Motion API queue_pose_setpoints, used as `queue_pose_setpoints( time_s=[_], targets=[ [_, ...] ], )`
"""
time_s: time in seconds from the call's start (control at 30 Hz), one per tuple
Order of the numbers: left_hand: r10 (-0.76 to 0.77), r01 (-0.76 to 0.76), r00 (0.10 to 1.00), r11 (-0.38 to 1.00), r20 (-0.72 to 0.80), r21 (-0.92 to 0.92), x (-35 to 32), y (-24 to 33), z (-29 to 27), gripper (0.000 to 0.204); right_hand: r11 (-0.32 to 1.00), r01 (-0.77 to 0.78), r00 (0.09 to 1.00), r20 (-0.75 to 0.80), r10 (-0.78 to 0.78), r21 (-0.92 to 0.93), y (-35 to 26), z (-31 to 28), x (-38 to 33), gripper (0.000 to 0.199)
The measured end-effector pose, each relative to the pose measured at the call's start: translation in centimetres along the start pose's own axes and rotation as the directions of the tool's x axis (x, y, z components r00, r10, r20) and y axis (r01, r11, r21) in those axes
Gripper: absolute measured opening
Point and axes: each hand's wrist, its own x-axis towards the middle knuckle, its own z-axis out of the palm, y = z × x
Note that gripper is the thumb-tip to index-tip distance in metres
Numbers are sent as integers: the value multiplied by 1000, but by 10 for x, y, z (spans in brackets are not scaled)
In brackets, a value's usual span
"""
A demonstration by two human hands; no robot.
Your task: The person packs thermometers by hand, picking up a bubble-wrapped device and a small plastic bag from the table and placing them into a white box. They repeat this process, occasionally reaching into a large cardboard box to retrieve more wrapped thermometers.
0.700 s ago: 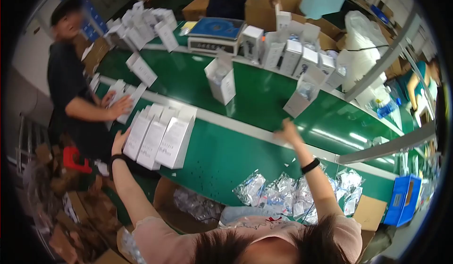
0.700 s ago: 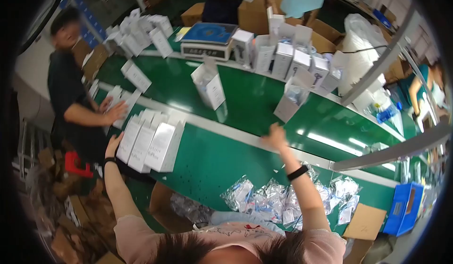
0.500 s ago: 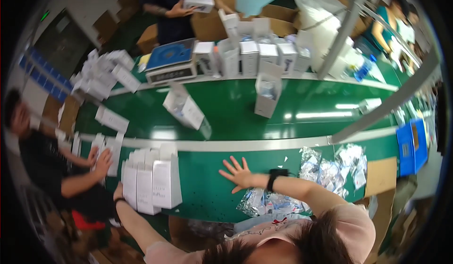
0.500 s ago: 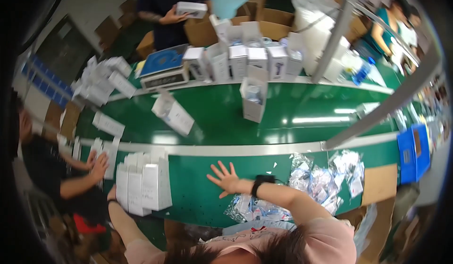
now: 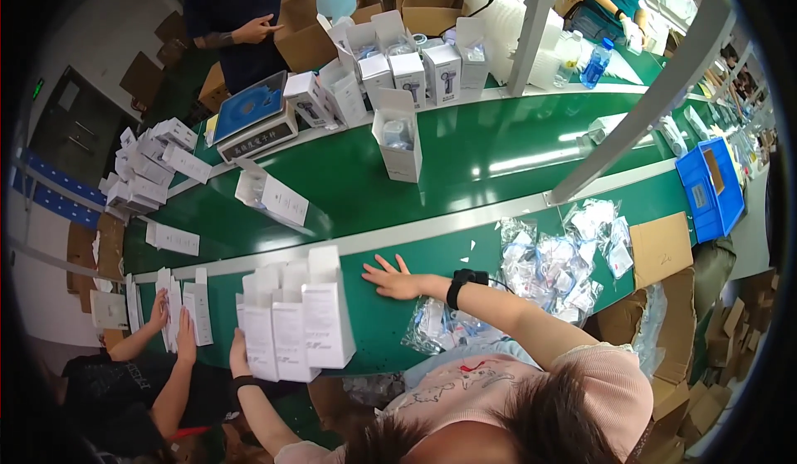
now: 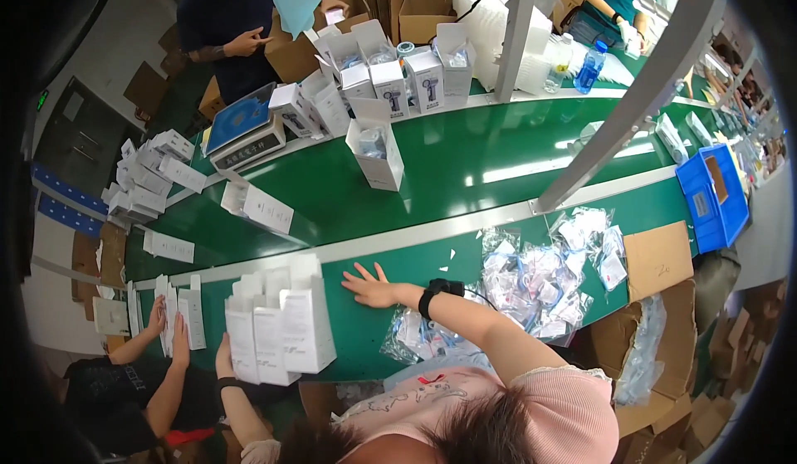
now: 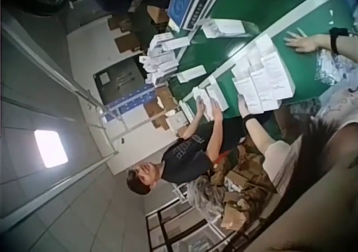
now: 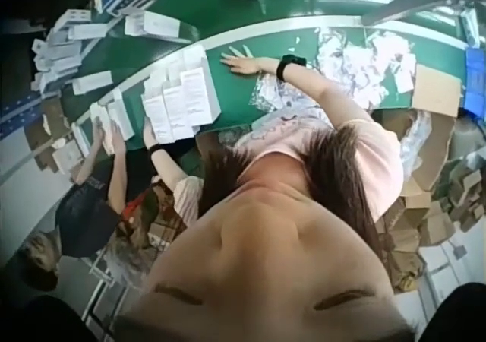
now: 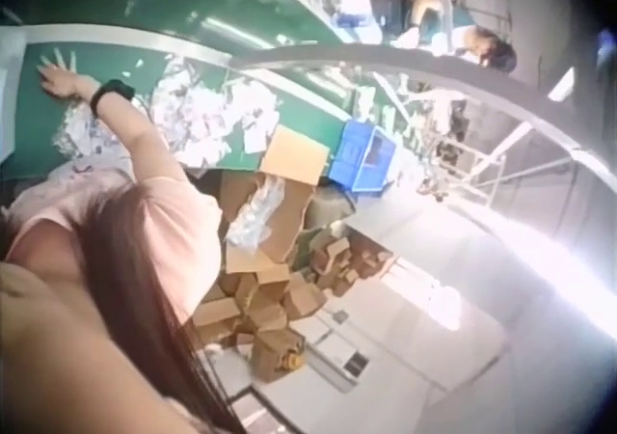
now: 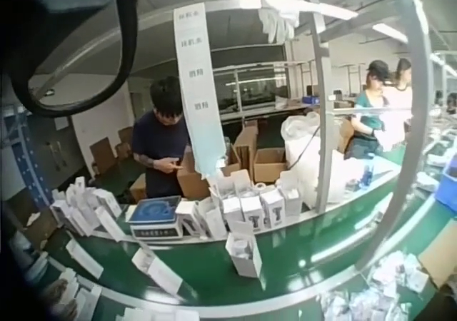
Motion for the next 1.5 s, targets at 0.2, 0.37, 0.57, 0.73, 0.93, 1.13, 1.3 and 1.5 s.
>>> queue_pose_setpoints(
  time_s=[0.2,0.37,0.57,0.73,0.93,1.13,1.3,1.5],
  targets=[
    [200,-3,979,238,-46,971,-13,-27,82,70,741,253,951,-301,-72,623,49,1,13,56],
    [334,71,937,115,-106,991,-95,16,142,69,437,59,876,-256,409,898,-46,-39,-45,68],
    [691,-501,556,-165,462,850,-168,11,237,72,399,74,923,-214,319,914,-61,-13,-43,74],
    [670,-725,476,-66,569,685,-207,-43,314,78,229,137,915,-212,344,964,-80,-45,-97,71],
    [519,-691,683,686,514,226,-213,-76,362,86,348,382,863,-465,197,856,-87,-48,-171,63],
    [248,-218,835,969,491,-119,-205,-105,374,78,827,-520,372,-814,445,215,-20,24,-289,78],
    [39,74,908,965,416,-251,-183,-149,360,67,363,-859,18,-689,724,360,-5,57,-355,88],
    [-106,153,900,985,423,-80,-192,-182,385,65,351,-820,-139,-753,643,451,62,70,-341,87]
  ],
)
